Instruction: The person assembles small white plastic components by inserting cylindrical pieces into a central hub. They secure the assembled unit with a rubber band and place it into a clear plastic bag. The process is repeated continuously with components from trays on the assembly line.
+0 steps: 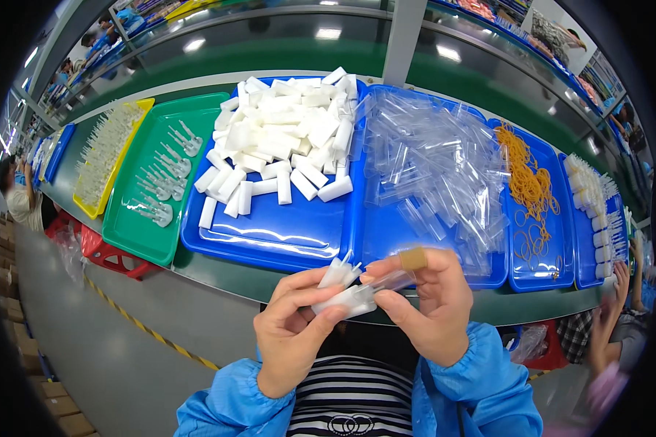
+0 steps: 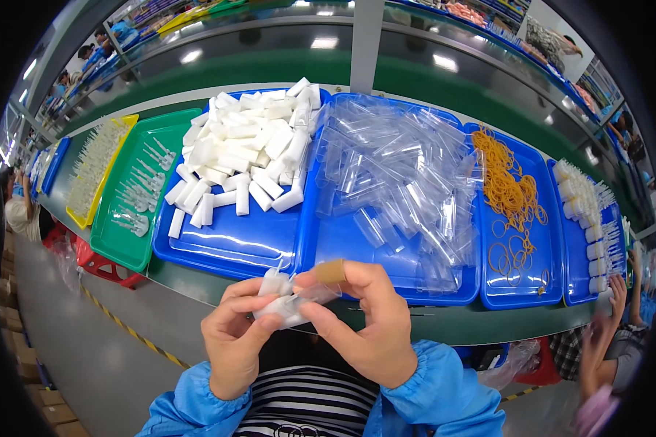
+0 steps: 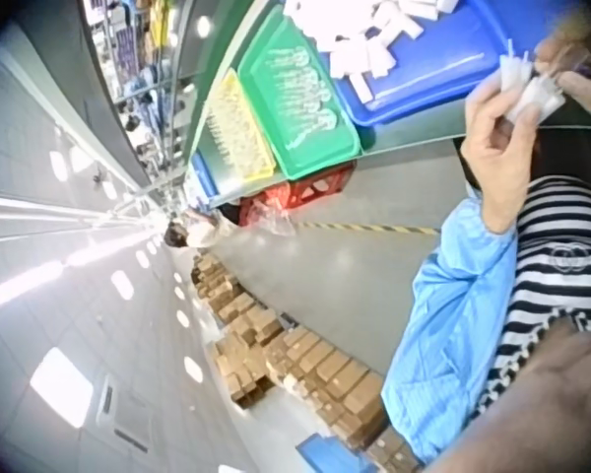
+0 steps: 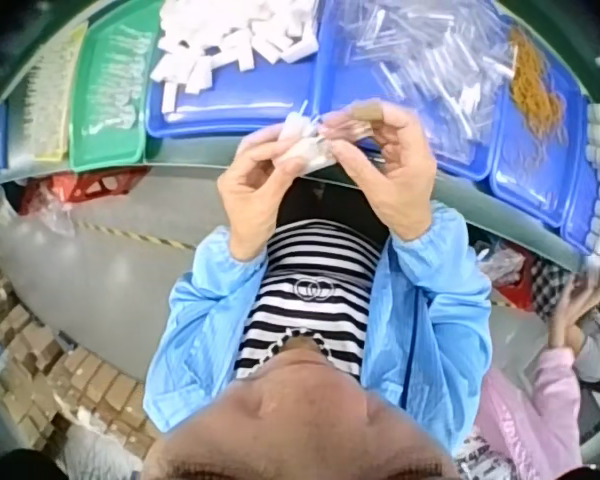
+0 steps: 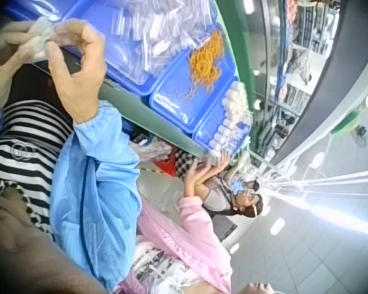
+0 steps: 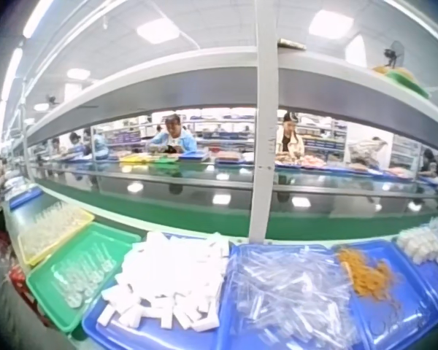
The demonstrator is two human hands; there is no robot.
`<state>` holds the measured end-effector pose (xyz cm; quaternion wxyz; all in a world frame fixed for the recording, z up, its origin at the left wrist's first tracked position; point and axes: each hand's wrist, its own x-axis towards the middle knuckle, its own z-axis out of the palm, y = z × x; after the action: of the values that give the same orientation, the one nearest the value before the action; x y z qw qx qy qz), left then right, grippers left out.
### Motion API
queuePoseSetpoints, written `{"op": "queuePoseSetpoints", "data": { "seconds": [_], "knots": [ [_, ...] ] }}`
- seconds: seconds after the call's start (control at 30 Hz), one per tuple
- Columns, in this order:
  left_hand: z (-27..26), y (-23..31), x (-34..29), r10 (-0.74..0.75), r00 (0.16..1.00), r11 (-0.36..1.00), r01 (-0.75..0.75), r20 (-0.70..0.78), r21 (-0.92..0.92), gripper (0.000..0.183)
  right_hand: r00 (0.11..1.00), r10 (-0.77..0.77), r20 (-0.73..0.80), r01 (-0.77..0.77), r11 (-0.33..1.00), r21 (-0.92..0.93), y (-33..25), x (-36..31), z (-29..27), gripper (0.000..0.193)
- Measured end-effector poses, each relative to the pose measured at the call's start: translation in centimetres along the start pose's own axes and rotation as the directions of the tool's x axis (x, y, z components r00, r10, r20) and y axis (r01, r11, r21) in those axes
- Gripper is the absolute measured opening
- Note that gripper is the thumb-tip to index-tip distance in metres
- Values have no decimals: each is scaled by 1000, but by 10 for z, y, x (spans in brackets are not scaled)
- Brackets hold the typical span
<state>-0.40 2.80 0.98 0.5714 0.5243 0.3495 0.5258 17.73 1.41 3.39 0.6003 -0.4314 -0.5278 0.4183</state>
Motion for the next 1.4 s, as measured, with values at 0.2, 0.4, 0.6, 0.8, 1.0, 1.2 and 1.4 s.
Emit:
{"op": "queuePoseSetpoints", "data": {
  "seconds": [0.2,0.4,0.6,0.8,1.0,1.2,1.4],
  "knots": [
    [-6,3,0,152,985,960,-168,87,223,26,999,-40,5,40,996,-86,4,-6,4,36],
    [-5,7,0,-3,1000,995,4,-11,103,25,971,209,114,-216,974,62,-8,9,-7,33],
    [-6,2,1,87,990,964,-112,111,241,35,998,-33,47,46,945,-324,0,4,-7,33],
    [-13,0,-6,84,993,994,-78,84,-72,31,985,171,-31,-172,984,-39,-9,9,-24,35],
    [-13,-6,-6,245,953,966,-255,177,35,39,986,158,46,-158,987,8,1,-10,-11,37],
    [-11,8,-4,108,980,993,-99,166,-62,41,981,160,111,-161,987,-5,-7,-4,-13,40],
    [-31,10,4,-67,882,997,79,466,-5,39,948,58,313,30,963,-268,-15,-10,-16,35]
  ]
}}
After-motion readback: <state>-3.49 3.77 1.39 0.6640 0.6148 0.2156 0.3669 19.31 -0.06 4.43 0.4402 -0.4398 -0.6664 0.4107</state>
